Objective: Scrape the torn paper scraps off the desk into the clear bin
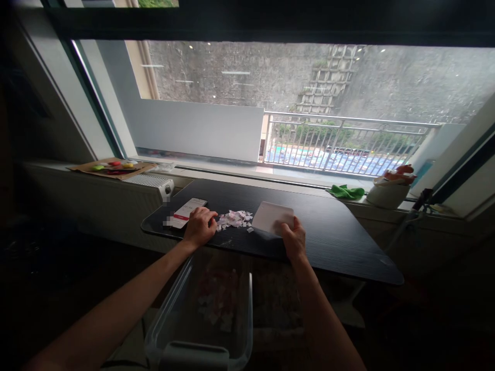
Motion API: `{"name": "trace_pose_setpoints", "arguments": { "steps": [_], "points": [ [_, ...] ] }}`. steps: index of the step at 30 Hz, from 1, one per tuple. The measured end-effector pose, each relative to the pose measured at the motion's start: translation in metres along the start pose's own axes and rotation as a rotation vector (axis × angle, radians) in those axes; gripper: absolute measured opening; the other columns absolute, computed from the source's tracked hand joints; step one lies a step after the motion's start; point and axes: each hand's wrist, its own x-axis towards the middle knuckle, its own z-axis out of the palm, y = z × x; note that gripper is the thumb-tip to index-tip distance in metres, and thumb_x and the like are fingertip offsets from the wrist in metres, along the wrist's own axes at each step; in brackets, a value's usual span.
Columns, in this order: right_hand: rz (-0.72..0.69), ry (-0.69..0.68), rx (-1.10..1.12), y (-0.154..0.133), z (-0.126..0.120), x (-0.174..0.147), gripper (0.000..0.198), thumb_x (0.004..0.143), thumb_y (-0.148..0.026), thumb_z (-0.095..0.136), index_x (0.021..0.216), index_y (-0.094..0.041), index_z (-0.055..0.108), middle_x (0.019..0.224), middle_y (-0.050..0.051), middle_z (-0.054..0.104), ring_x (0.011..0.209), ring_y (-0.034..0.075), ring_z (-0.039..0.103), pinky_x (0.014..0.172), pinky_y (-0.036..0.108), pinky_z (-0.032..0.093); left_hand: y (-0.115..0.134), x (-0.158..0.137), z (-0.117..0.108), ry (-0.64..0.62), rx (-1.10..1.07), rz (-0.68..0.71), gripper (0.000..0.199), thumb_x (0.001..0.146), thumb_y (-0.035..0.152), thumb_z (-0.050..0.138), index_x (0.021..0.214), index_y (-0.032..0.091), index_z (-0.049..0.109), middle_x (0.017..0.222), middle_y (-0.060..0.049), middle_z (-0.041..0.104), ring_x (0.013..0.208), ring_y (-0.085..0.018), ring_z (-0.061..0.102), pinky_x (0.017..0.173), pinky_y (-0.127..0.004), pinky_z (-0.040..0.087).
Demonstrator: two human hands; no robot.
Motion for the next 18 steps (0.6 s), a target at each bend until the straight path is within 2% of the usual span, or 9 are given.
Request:
{"name": "trace_pose_setpoints", "arguments": {
  "steps": [9,18],
  "points": [
    [-0.012,-0.012,-0.045,0.0045,-0.0039,0.0029,0.031,0.059,-0.027,0.067,0.088,-0.019,0.067,0.071,-0.003,0.069,0.062,0.015,0.061,0.058,0.026,0.05,0.0002,-0.001,0.0012,0.003,-0.017,0.062,0.019,0.078,0.016,0.052,0.085,0.019,0.069,0.087,-0.009,0.066,0.1,-0.027,0.055,0.09,-0.043,0.044],
    [-0.012,-0.028,-0.001,0.007,-0.0039,0.0013,0.033,0.062,-0.032,0.066,0.092,-0.019,0.065,0.076,-0.002,0.068,0.066,0.016,0.063,0.062,0.029,0.053,-0.0001,-0.0009,0.0017,-0.005,-0.034,0.063,0.018,0.077,0.017,0.052,0.081,0.019,0.069,0.085,-0.009,0.066,0.097,-0.028,0.056,0.089,-0.044,0.046]
  ]
}}
